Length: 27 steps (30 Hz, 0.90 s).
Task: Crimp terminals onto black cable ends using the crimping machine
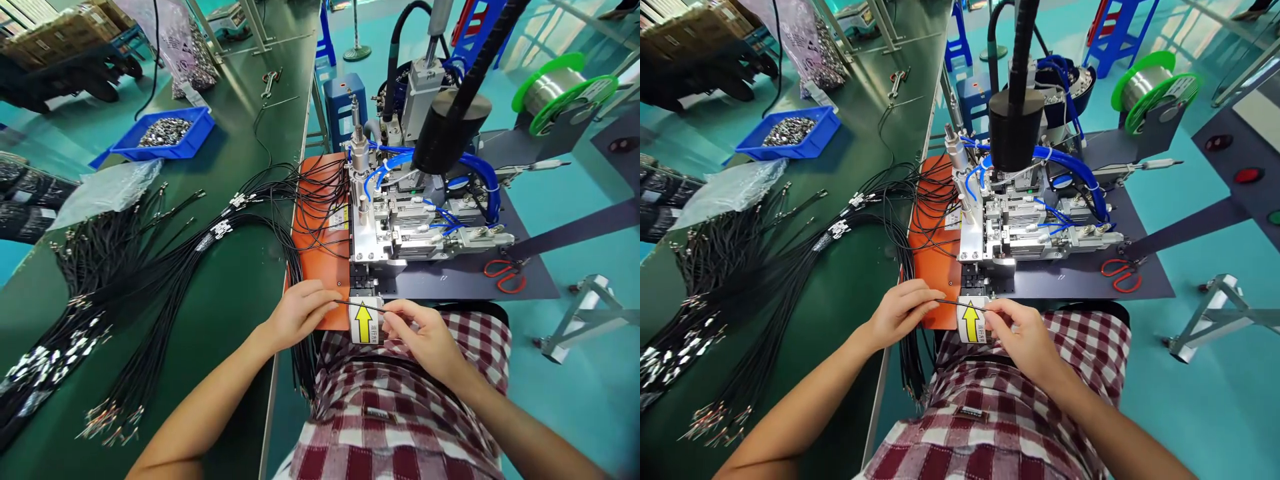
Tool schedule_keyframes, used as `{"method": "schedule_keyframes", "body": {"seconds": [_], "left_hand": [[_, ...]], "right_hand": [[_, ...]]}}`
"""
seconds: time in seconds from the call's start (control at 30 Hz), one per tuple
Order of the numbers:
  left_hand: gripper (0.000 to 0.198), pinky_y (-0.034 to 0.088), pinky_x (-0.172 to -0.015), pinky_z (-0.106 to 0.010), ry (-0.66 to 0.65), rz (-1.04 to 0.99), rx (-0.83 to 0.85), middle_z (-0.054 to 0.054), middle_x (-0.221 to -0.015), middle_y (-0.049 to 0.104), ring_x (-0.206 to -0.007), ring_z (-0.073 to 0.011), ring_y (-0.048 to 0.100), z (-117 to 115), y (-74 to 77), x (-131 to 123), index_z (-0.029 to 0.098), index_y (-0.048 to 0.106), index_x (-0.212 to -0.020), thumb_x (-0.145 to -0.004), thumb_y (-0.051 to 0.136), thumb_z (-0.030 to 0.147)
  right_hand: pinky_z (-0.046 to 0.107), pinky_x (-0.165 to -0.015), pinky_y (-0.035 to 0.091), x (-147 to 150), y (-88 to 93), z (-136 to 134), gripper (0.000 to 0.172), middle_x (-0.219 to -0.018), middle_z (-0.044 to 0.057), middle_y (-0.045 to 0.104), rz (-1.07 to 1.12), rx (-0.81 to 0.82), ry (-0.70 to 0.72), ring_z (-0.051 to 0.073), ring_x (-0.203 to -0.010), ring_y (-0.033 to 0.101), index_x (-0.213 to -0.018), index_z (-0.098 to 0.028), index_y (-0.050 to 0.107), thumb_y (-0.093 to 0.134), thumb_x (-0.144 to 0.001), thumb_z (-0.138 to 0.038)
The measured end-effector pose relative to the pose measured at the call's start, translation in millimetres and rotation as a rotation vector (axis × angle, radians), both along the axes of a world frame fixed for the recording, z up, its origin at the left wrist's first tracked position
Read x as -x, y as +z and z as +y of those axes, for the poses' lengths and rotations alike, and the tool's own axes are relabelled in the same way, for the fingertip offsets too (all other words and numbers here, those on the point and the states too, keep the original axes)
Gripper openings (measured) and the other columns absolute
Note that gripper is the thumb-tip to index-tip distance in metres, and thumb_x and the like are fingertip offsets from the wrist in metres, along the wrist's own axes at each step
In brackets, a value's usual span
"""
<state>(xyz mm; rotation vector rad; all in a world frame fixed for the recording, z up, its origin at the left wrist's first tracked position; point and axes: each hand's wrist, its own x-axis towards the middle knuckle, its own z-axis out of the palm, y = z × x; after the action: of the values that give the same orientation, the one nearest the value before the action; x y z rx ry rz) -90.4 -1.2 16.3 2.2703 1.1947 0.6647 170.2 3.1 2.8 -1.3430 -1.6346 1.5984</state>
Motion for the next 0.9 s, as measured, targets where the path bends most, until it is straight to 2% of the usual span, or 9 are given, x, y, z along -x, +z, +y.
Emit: {"method": "schedule_keyframes", "body": {"seconds": [0.1,0.23,0.3,0.37,0.47,0.57,0.63,0.77,0.9], "left_hand": [[0.025,0.043,-0.083,-0.032,0.06,-0.035,0.041,-0.006,-0.097,0.063,-0.09,-0.0178,0.056,8,9.5,12,0.023,0.061,-0.113,-0.094,0.046,0.025],[0.026,0.044,-0.071,-0.029,0.669,-0.073,0.06,-0.005,-0.093,0.06,-0.08,-0.0172,0.056,9,5.5,41,0.022,0.061,-0.108,-0.089,0.053,0.037],[0.034,0.041,-0.06,-0.027,0.818,-0.024,0.218,-0.001,-0.079,0.059,-0.065,-0.0156,0.053,5,-3.7,47,0.021,0.059,-0.105,-0.082,0.061,0.045],[0.044,0.038,-0.055,-0.027,0.813,0.103,0.34,0.001,-0.071,0.056,-0.06,-0.0158,0.052,0,-12.8,44,0.019,0.057,-0.104,-0.074,0.067,0.05],[0.051,0.039,-0.056,-0.028,0.801,0.234,0.335,0.003,-0.069,0.053,-0.06,-0.0157,0.052,-5,-20.8,34,0.018,0.052,-0.109,-0.071,0.069,0.046],[0.05,0.041,-0.054,-0.026,0.784,0.057,0.399,0.003,-0.073,0.055,-0.058,-0.0133,0.052,-7,-22.7,32,0.018,0.047,-0.115,-0.074,0.066,0.039],[0.051,0.043,-0.054,-0.024,0.787,-0.144,0.463,0.002,-0.078,0.057,-0.06,-0.0124,0.055,-8,-21.5,34,0.018,0.046,-0.115,-0.072,0.068,0.036],[0.05,0.052,-0.064,-0.029,0.772,-0.563,0.645,0.0,-0.084,0.062,-0.066,-0.0131,0.062,-8,-13.1,34,0.018,0.044,-0.108,-0.068,0.073,0.029],[0.047,0.052,-0.053,-0.026,0.773,-0.765,0.772,0.001,-0.086,0.062,-0.058,-0.0119,0.062,-9,-3.2,25,0.019,0.045,-0.103,-0.066,0.074,0.024]], "right_hand": [[0.03,-0.066,0.047,-10,7.9,5,0.02,-0.081,0.004,0.068,-0.047,-0.099,0.08,0.019,-0.073,0.061,-0.084,-0.021,0.067,0.051,-0.091,-0.031],[0.029,-0.066,0.044,-15,10.9,-4,0.016,-0.077,0.002,0.068,-0.116,-0.113,0.379,0.018,-0.071,0.061,-0.076,-0.022,0.068,0.056,-0.087,-0.025],[0.029,-0.067,0.043,-9,8.8,-12,0.012,-0.078,0.001,0.068,-0.15,-0.119,0.518,0.017,-0.071,0.061,-0.08,-0.023,0.069,0.059,-0.086,-0.027],[0.029,-0.07,0.043,4,7.0,-20,0.012,-0.082,0.001,0.069,-0.145,-0.149,0.623,0.018,-0.075,0.061,-0.086,-0.022,0.07,0.06,-0.087,-0.03],[0.029,-0.079,0.045,23,8.4,-27,0.02,-0.093,0.003,0.069,-0.03,-0.133,0.763,0.019,-0.087,0.063,-0.093,-0.022,0.07,0.058,-0.089,-0.036],[0.032,-0.102,0.037,36,10.5,-31,0.035,-0.133,0.008,0.055,0.063,-0.021,0.74,0.021,-0.12,0.053,-0.118,-0.022,0.062,0.046,-0.095,-0.043],[0.035,-0.107,0.033,44,5.4,-34,0.04,-0.142,0.01,0.047,0.073,0.088,0.685,0.022,-0.127,0.047,-0.129,-0.023,0.054,0.038,-0.097,-0.043],[0.035,-0.1,0.041,75,-27.2,-44,0.037,-0.125,0.011,0.058,0.185,0.267,0.488,0.021,-0.116,0.055,-0.13,-0.018,0.047,0.041,-0.096,-0.033],[0.029,-0.074,0.047,105,-58.7,-50,0.016,-0.084,0.002,0.06,0.229,0.252,0.348,0.015,-0.077,0.056,-0.103,-0.017,0.056,0.044,-0.094,-0.024]]}}
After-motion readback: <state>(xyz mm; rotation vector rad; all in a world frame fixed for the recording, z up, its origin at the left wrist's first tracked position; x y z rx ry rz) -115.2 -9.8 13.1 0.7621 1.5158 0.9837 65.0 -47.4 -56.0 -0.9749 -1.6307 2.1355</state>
